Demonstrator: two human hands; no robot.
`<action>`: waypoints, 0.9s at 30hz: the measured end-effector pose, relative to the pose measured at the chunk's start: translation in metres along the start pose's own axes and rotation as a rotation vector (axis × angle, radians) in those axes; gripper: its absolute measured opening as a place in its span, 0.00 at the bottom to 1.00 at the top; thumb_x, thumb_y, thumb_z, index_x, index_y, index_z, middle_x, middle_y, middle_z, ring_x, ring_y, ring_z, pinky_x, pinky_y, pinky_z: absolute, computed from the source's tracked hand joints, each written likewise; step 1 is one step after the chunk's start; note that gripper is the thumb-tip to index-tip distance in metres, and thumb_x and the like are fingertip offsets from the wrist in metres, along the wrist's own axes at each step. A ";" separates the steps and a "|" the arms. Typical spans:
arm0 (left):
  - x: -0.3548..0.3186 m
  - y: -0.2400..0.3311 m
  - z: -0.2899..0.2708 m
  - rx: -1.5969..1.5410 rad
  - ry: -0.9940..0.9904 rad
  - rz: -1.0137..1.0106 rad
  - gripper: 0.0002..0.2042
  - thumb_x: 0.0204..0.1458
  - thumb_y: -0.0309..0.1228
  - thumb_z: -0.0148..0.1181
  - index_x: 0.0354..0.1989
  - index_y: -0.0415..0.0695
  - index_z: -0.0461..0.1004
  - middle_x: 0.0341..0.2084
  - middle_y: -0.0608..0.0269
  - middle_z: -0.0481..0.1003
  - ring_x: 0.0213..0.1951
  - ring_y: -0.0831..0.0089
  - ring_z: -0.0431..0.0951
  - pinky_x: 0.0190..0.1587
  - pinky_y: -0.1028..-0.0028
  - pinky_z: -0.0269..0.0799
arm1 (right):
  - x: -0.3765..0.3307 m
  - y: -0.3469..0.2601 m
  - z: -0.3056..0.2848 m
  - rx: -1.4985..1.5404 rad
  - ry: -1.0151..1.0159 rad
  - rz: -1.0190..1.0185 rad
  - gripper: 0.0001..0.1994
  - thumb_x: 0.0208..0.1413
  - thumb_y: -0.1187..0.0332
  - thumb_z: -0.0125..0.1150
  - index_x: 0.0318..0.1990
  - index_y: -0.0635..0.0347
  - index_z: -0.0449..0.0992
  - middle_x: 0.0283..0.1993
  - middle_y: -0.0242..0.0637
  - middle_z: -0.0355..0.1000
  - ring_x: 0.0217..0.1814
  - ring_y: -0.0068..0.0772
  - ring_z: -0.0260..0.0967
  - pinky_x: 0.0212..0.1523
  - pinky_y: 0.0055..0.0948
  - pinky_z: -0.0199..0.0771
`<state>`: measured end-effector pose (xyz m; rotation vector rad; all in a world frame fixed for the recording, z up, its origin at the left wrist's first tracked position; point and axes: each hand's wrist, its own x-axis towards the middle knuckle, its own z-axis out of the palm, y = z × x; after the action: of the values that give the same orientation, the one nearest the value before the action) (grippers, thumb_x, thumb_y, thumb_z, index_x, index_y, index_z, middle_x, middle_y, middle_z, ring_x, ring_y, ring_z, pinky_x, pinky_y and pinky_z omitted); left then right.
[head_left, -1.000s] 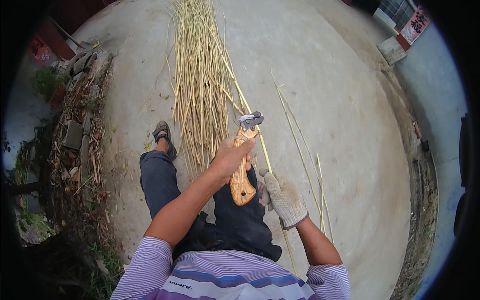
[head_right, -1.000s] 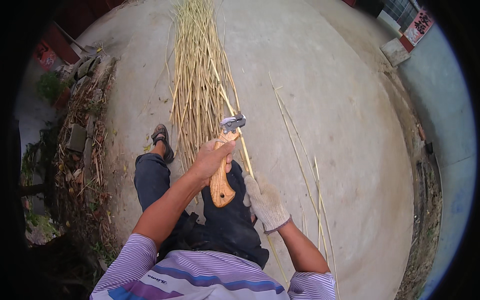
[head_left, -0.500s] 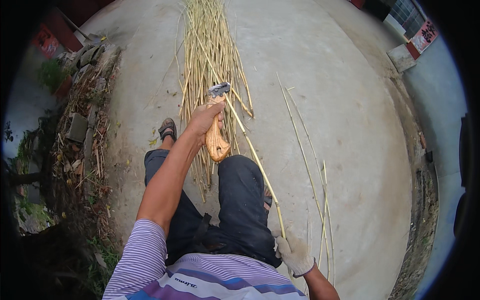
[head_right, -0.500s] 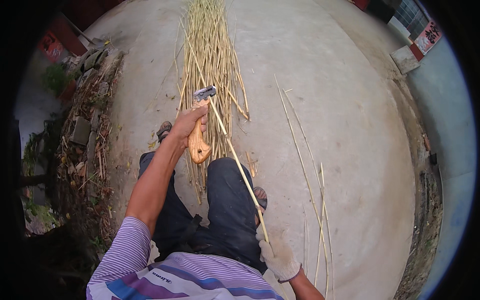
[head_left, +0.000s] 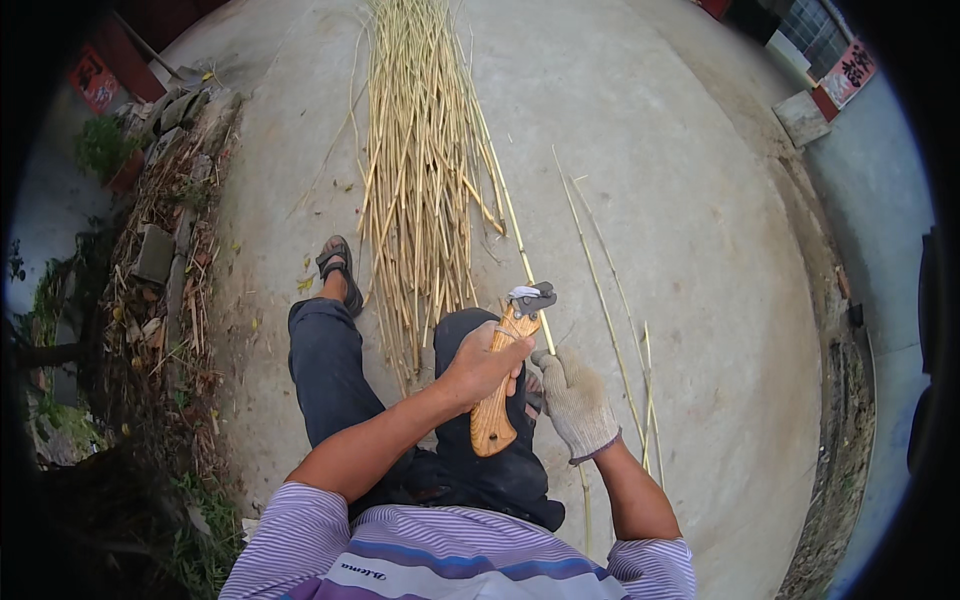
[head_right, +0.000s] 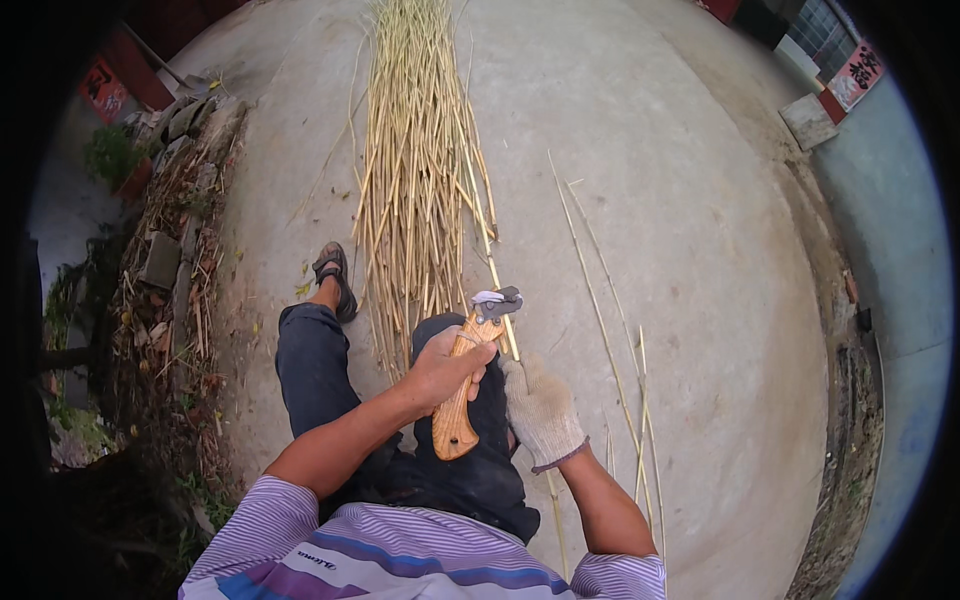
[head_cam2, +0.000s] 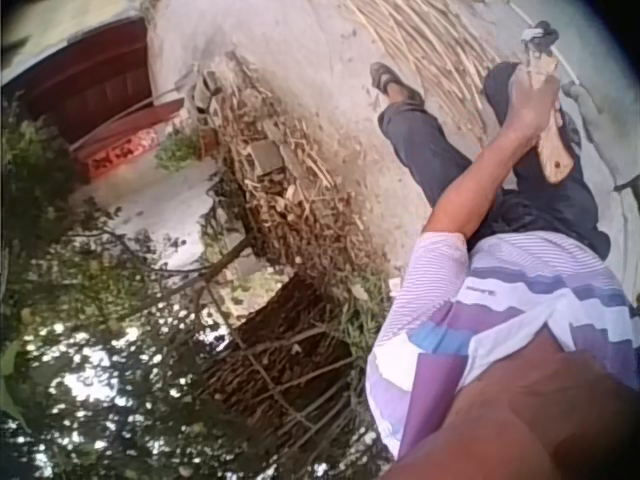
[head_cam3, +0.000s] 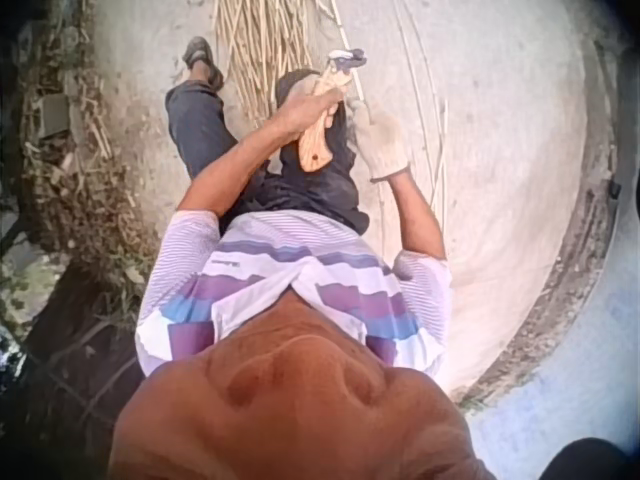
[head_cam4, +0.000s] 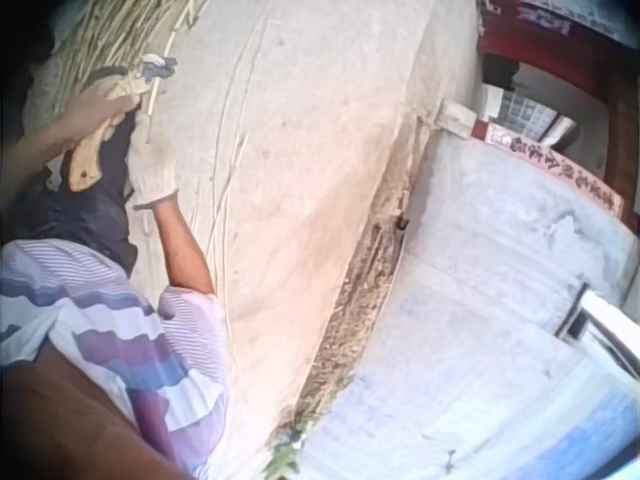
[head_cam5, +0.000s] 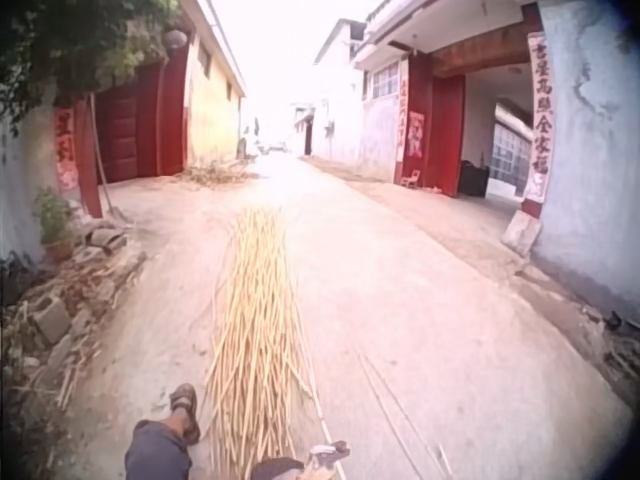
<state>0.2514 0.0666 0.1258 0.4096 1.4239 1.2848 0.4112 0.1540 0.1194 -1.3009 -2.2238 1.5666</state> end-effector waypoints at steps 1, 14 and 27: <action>0.000 -0.001 -0.002 -0.049 -0.003 -0.003 0.14 0.61 0.40 0.62 0.39 0.42 0.69 0.21 0.68 0.70 0.18 0.78 0.71 0.20 0.77 0.69 | -0.005 -0.001 -0.001 -0.015 -0.024 -0.020 0.16 0.68 0.57 0.48 0.45 0.60 0.76 0.32 0.54 0.74 0.37 0.56 0.75 0.38 0.47 0.72; 0.067 0.125 -0.359 -0.490 0.585 0.348 0.05 0.62 0.32 0.61 0.42 0.49 0.73 0.18 0.72 0.69 0.17 0.82 0.70 0.18 0.82 0.72 | -0.185 0.045 -0.052 -0.305 -0.393 -0.152 0.13 0.67 0.62 0.49 0.46 0.60 0.76 0.34 0.45 0.77 0.33 0.54 0.76 0.36 0.46 0.75; 0.053 0.025 -0.352 -0.154 0.338 0.050 0.14 0.66 0.40 0.55 0.58 0.54 0.73 0.20 0.77 0.71 0.17 0.86 0.72 0.14 0.84 0.69 | -0.059 0.085 -0.087 -0.670 -0.040 -0.020 0.16 0.66 0.56 0.46 0.43 0.59 0.74 0.33 0.52 0.77 0.36 0.58 0.76 0.36 0.52 0.75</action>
<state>-0.0786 -0.0445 0.0464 0.1266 1.5863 1.5461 0.5426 0.1822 0.1103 -1.3686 -2.9072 0.8530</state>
